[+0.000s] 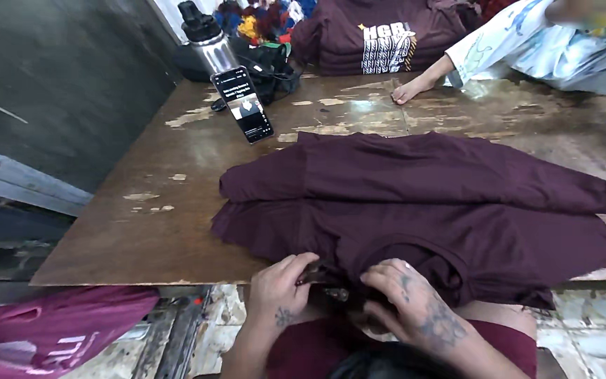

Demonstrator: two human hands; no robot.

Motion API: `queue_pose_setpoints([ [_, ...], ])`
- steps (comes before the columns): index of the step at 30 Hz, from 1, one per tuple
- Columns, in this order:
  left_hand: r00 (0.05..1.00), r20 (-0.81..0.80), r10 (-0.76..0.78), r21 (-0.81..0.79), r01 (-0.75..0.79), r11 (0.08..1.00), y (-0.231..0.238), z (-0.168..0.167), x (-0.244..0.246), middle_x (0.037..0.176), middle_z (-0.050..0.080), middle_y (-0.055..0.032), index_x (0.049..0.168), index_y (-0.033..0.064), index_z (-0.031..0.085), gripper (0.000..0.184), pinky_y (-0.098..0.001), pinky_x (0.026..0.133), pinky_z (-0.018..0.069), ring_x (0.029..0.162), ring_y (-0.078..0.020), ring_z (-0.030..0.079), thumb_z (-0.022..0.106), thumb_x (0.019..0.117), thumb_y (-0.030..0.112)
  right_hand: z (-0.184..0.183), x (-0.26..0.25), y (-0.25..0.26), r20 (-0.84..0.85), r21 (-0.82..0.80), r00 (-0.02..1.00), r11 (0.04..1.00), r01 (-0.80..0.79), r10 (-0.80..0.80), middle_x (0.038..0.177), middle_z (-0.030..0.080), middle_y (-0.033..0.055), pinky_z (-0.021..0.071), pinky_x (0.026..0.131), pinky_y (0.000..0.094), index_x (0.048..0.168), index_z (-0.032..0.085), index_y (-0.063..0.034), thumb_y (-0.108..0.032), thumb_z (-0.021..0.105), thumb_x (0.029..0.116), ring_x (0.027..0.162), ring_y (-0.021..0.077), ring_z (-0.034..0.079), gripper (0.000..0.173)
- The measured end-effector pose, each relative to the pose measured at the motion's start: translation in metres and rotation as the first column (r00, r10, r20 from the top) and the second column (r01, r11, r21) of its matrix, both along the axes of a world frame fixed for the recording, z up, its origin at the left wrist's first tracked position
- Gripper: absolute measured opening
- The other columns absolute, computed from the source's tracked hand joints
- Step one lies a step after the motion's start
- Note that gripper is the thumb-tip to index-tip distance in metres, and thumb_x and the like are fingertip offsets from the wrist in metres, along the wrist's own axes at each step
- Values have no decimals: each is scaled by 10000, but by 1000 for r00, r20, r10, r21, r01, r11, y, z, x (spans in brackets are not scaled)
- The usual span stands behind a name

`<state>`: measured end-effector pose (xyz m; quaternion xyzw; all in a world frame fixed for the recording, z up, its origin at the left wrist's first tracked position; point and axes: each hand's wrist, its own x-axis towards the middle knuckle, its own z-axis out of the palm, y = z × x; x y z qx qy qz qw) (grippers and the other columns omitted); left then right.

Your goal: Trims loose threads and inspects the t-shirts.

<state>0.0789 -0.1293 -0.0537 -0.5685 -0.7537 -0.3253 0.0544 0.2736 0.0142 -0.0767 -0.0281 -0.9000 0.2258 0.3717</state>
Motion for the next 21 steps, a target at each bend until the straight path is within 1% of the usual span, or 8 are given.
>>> queue_pose_setpoints([
  [1,999,45,21,61,-23,998,1,-5,-2,837,731,-152,993,-37,723,220,-388,629,568,695,-233,704,566,924,101,5,-8,3,1,-39,1000,999,3,-3,861,719,106,556,707,363,1169,670,-13,-148,585,941,776,245,691,278],
  [4,960,280,14,207,-74,975,3,-18,-6,709,599,-36,885,-45,629,397,-128,645,458,652,27,537,481,1068,274,10,-11,25,19,-277,982,944,-177,190,783,670,122,557,674,293,1361,590,32,-37,504,984,654,185,625,393],
  [8,947,320,-20,254,-66,965,5,-20,-8,690,582,-7,853,-33,632,391,-100,628,439,650,61,518,510,1054,279,13,-10,41,45,-347,922,871,-347,385,1062,739,170,549,898,278,1276,680,11,-50,491,992,915,176,698,347],
  [12,948,315,-34,265,-54,963,5,-21,-8,717,608,-27,853,-44,635,382,-112,659,460,679,47,545,519,1050,262,14,-14,36,183,-294,923,915,-276,337,1020,760,141,585,830,377,1223,721,-22,-109,603,946,883,221,728,314],
  [14,953,301,-18,254,-62,965,5,-21,-9,705,605,-25,853,-39,641,376,-116,641,456,660,41,539,521,1046,261,14,-20,28,232,-168,943,965,-203,239,976,777,113,614,770,430,1174,747,-53,-129,665,908,847,243,757,289],
  [17,957,289,20,221,-87,971,5,-20,-7,687,610,-30,855,-31,659,319,-129,615,457,626,22,540,547,1022,216,2,-32,15,43,66,996,995,-75,72,623,646,47,528,500,359,898,775,-93,-172,615,932,545,205,645,182],
  [19,947,318,40,192,-106,976,5,-16,-6,675,599,-22,852,-33,663,298,-128,605,444,613,30,524,547,1012,189,5,-25,7,-161,61,986,997,-39,48,599,558,43,466,525,305,878,738,-88,-178,560,997,532,189,547,232],
  [21,932,362,29,192,-105,976,4,-13,-9,671,565,8,841,-25,637,295,-111,597,424,616,54,499,529,1019,183,16,2,-7,-189,24,978,996,-82,85,700,502,32,484,647,250,935,657,-130,-224,519,1055,643,163,522,205],
])
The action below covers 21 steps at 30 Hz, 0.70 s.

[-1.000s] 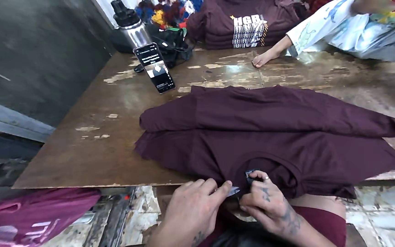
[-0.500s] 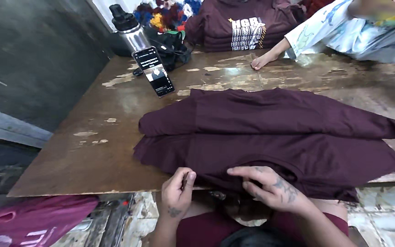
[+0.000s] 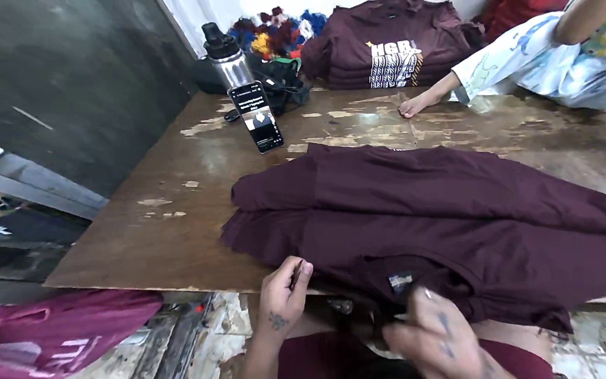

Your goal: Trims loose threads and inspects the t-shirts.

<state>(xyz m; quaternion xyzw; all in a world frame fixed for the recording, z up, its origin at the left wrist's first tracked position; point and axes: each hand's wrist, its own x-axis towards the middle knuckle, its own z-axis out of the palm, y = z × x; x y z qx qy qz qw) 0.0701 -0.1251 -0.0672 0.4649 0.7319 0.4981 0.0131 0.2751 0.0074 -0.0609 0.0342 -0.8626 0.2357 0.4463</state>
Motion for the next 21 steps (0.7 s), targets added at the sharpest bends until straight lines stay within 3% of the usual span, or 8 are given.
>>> queue_pose_setpoints([
  [3,998,37,-40,44,39,998,-2,-2,-3,706,595,11,854,-29,643,313,-107,636,445,659,68,527,534,1030,206,23,50,-12,86,-78,993,994,-79,86,718,526,91,489,879,290,888,638,-90,-242,571,1050,728,221,563,232],
  [6,999,27,-28,154,24,988,-5,-2,0,753,628,48,915,-6,661,298,-85,631,464,663,98,539,549,1040,240,10,114,49,365,81,887,959,272,-282,1023,653,124,465,1041,417,1044,634,-99,-501,576,1013,1057,259,637,407],
  [8,999,-50,12,203,-2,979,-6,2,3,744,627,43,954,26,673,321,-91,590,466,620,81,540,544,1056,302,-12,152,99,485,79,795,924,374,-363,1102,703,281,483,968,646,1013,735,56,-264,706,896,1097,486,665,342],
  [10,988,-154,32,206,0,979,2,17,2,743,632,-20,962,16,663,338,-133,594,498,615,17,574,519,1068,302,12,163,118,551,74,744,911,407,-377,1046,707,338,494,951,654,909,700,142,-32,625,874,1039,550,671,192],
  [14,919,-379,110,167,-50,985,49,58,-17,813,705,-133,938,-52,696,244,-310,689,577,723,-165,689,536,1012,117,69,141,149,384,262,707,805,533,-594,1013,676,364,471,932,687,1022,681,156,38,498,923,989,569,648,239],
  [16,874,-473,114,-2,-130,992,84,51,-50,984,746,-162,1107,-3,720,238,-496,812,578,895,-293,735,539,1020,126,56,106,196,295,281,636,701,656,-713,1032,662,369,442,915,727,1057,695,111,13,506,930,1015,587,631,248],
  [18,911,-409,54,-401,-232,886,119,38,-91,1265,704,-152,1388,127,632,358,-616,1044,429,1187,-355,659,486,1069,199,30,64,238,483,215,481,632,744,-731,1207,629,370,400,974,743,1177,709,32,-29,556,996,1178,581,573,245],
  [21,921,-291,259,-606,-387,694,140,24,-131,1270,704,-128,1416,251,608,375,-701,1097,286,1235,-368,621,449,1083,321,-9,45,288,668,14,460,628,778,-585,1454,513,312,355,1086,698,1402,601,-44,-195,487,1069,1352,519,478,384],
])
